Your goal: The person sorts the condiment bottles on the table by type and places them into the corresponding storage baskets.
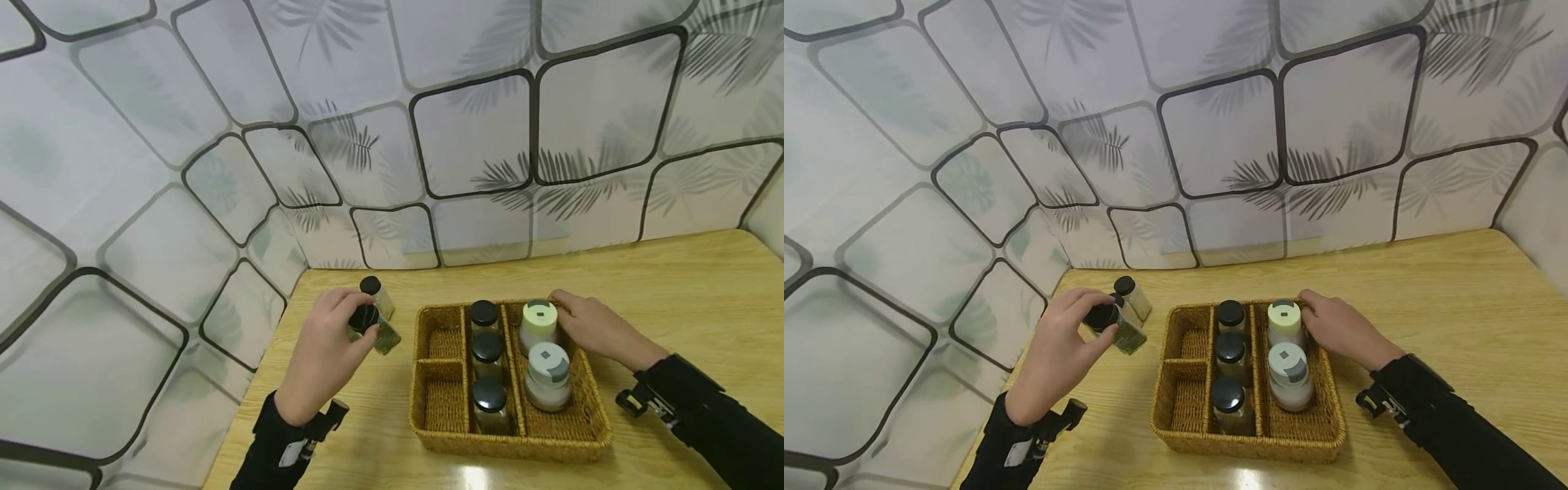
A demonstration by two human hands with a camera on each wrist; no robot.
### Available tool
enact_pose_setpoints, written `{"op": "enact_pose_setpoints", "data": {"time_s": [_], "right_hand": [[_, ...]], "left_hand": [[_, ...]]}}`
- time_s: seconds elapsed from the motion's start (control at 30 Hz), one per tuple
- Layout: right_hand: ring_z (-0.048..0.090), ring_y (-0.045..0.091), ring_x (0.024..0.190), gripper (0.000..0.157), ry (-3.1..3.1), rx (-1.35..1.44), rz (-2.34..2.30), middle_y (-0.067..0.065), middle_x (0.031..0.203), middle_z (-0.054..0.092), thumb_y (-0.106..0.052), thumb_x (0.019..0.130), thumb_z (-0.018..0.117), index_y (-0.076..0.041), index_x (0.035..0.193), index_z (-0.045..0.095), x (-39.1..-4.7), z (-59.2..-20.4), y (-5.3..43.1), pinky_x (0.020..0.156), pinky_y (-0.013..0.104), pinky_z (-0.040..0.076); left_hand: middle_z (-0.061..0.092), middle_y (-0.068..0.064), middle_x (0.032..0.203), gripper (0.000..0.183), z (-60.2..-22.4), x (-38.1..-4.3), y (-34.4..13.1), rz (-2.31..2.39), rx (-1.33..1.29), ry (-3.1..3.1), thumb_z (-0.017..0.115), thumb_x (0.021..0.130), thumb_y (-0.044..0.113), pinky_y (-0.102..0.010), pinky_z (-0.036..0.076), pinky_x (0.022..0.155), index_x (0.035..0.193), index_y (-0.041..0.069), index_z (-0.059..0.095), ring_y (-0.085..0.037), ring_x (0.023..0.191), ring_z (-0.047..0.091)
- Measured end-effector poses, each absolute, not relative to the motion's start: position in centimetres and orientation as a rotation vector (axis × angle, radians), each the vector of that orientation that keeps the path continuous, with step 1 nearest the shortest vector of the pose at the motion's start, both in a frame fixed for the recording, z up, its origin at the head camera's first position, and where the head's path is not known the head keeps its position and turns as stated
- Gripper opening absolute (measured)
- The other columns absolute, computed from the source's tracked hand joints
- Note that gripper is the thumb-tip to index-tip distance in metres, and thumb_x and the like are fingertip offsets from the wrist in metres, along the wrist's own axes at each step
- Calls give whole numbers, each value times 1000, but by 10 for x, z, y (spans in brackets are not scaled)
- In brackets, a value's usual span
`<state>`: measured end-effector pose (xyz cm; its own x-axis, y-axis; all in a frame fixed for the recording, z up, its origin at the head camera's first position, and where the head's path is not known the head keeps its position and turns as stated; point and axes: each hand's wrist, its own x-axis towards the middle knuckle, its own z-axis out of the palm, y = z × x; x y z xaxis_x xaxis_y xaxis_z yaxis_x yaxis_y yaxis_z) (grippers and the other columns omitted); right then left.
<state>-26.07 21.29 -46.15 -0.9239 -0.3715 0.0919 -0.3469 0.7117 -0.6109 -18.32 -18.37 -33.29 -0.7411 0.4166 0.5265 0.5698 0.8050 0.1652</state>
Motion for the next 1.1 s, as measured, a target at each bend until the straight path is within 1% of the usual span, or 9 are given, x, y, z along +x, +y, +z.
{"op": "enact_pose_setpoints", "data": {"time_s": [0.23, 0.5, 0.63, 0.83, 1.1], "right_hand": [[40, 14, 44, 23, 2872, -614, -1014, 5, 65, 48, -17, 104, 35, -6, 113, 54, -262, -463, 213, 41, 30, 36], [40, 14, 44, 24, 2871, -613, -1017, 5, 64, 48, -18, 105, 34, -7, 112, 54, -261, -463, 213, 41, 30, 36], [40, 14, 44, 25, 2867, -603, -1016, 5, 64, 48, -18, 105, 34, -7, 113, 54, -261, -463, 213, 41, 30, 36], [40, 14, 44, 23, 2862, -603, -1009, 5, 64, 48, -17, 104, 34, -7, 113, 53, -261, -463, 213, 41, 30, 36], [40, 14, 44, 24, 2864, -611, -1010, 5, 66, 49, -17, 105, 33, -7, 113, 53, -262, -463, 213, 41, 31, 36]], "left_hand": [[54, -5, 121, 36, -324, -174, -174, -464, -801, -2517, 66, 87, 16, -28, 37, 99, 122, 11, 59, -14, 115, 41], [54, -4, 122, 34, -322, -167, -164, -490, -917, -2487, 67, 86, 15, -27, 34, 103, 119, 10, 60, -15, 118, 40], [54, -4, 121, 33, -322, -164, -157, -493, -988, -2462, 69, 84, 14, -27, 35, 102, 116, 9, 61, -16, 117, 41], [54, -5, 120, 33, -327, -162, -151, -492, -1075, -2456, 69, 85, 14, -23, 34, 101, 116, 8, 60, -15, 114, 42], [55, -2, 117, 32, -335, -164, -147, -509, -1126, -2470, 69, 84, 15, -23, 37, 97, 115, 11, 61, -11, 109, 43]]}}
